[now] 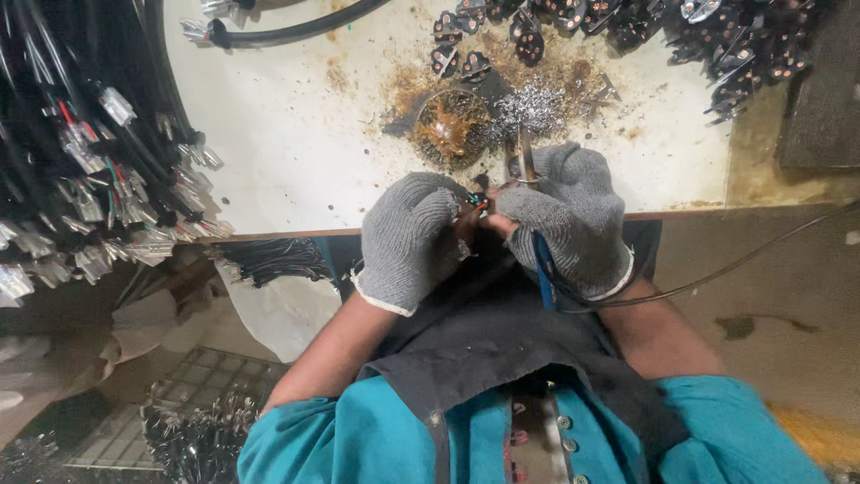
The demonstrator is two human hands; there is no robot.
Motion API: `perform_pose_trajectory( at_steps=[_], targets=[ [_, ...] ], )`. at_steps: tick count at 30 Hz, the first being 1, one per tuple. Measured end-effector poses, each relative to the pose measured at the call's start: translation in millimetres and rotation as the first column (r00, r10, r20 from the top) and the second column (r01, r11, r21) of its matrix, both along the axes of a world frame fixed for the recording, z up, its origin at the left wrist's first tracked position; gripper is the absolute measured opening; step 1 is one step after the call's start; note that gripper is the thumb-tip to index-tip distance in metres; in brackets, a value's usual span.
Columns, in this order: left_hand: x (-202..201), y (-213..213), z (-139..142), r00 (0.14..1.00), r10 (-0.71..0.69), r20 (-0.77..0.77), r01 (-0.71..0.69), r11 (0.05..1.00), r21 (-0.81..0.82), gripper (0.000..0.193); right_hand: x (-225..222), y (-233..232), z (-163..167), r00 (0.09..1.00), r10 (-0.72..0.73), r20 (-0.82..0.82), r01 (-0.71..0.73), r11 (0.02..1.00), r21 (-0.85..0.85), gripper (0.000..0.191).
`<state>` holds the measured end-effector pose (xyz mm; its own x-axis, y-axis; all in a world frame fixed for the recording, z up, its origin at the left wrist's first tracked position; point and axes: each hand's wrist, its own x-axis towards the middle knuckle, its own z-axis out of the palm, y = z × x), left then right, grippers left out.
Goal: The person sits at a cluttered workbench and solders electrical wires to connectors. They hold a wire in one gloved hand, apply the soldering iron tip to the exposed conductor, and use pliers to handle and position small connector parts, repeating the process on successive wire assemblies.
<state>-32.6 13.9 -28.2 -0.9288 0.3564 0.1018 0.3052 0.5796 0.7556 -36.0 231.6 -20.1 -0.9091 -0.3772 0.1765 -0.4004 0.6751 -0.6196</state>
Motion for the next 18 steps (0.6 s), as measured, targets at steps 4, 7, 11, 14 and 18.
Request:
perform_pose_trajectory(
  at_steps=[4, 7, 11, 14, 18],
  targets=[
    [-0.7, 1.4, -2.6, 1.000, 0.031, -0.003, -0.031, 1.000, 0.004, 0.019, -1.5, -1.5, 1.2, 1.000, 0.019, -0.010, -0.019, 1.000, 0.014, 0.025],
    [-1.3, 2.5, -4.6, 1.000, 0.025, 0.007, -0.025, 1.000, -0.005, 0.016, -2.0, -1.7, -0.9, 1.000, 0.012, -0.016, -0.012, 1.000, 0.004, 0.025],
    [-1.2, 2.4, -5.8, 1.000, 0.018, 0.009, -0.018, 0.999, -0.032, 0.017, 0.2, 0.2, -5.8, 0.999, 0.011, -0.048, -0.014, 0.999, -0.052, 0.022],
    [-1.5, 2.3, -6.8, 1.000, 0.016, -0.007, -0.016, 0.998, -0.055, 0.019, 1.9, -1.0, -7.6, 0.998, -0.002, -0.061, 0.001, 1.000, -0.021, 0.021],
    [-2.0, 4.2, -7.5, 0.999, 0.029, -0.028, -0.031, 0.996, -0.083, 0.021, -1.2, -3.7, -2.4, 0.994, -0.009, -0.110, 0.002, 0.998, -0.062, 0.020]
  ],
)
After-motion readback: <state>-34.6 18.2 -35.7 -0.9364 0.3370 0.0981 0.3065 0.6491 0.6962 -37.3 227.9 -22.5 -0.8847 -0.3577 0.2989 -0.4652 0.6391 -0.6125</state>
